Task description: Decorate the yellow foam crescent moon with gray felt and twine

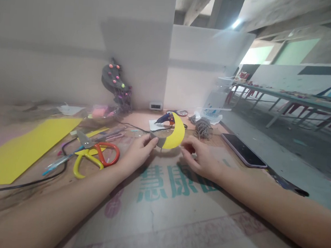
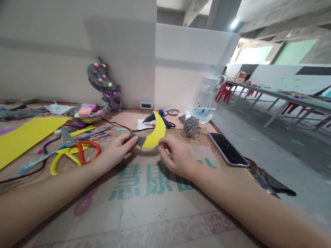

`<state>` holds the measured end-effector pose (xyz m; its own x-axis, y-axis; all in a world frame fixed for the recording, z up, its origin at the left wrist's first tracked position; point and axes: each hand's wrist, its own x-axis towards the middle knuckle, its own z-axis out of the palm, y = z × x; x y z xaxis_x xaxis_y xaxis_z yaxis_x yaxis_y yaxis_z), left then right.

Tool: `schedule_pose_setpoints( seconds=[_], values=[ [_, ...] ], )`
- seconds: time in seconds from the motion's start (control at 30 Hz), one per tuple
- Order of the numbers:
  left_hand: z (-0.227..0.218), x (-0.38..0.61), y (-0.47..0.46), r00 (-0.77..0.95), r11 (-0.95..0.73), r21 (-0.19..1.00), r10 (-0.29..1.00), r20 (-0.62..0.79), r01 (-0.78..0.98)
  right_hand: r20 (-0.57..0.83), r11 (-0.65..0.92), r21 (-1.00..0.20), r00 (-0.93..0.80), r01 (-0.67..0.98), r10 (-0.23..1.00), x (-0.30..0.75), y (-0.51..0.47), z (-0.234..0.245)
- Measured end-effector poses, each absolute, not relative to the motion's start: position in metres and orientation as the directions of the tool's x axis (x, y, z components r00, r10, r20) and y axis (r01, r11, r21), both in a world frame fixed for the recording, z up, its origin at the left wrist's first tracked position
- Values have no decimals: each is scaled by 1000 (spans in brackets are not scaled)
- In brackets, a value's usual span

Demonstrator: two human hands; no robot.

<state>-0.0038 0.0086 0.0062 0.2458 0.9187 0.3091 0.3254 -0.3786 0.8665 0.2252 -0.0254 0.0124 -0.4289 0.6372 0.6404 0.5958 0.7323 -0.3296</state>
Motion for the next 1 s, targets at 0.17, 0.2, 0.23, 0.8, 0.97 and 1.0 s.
schedule_pose_setpoints(
  seconds=[0.17, 0.2, 0.23, 0.8, 0.97, 1.0],
  values=[
    [6, -6, 8, 213, -388, 851, 920, 330, 354, 638, 593, -609, -118, 528, 761, 225, -17, 11],
    [7, -6, 8, 212, -391, 847, 918, 334, 361, 608, 563, -656, -91, 503, 789, 225, -14, 10],
    [7, -6, 8, 212, -393, 842, 918, 336, 368, 572, 534, -696, -79, 481, 817, 226, -11, 10],
    [11, 0, 6, 276, -326, 904, 928, 250, 278, 319, 335, -769, -126, 545, 939, 230, -3, 10],
    [10, -1, 7, 271, -304, 917, 934, 234, 259, 310, 326, -765, -127, 555, 942, 231, 1, 6],
    [9, -1, 8, 269, -306, 916, 934, 236, 259, 320, 332, -756, -125, 565, 939, 231, 1, 6]
  ],
)
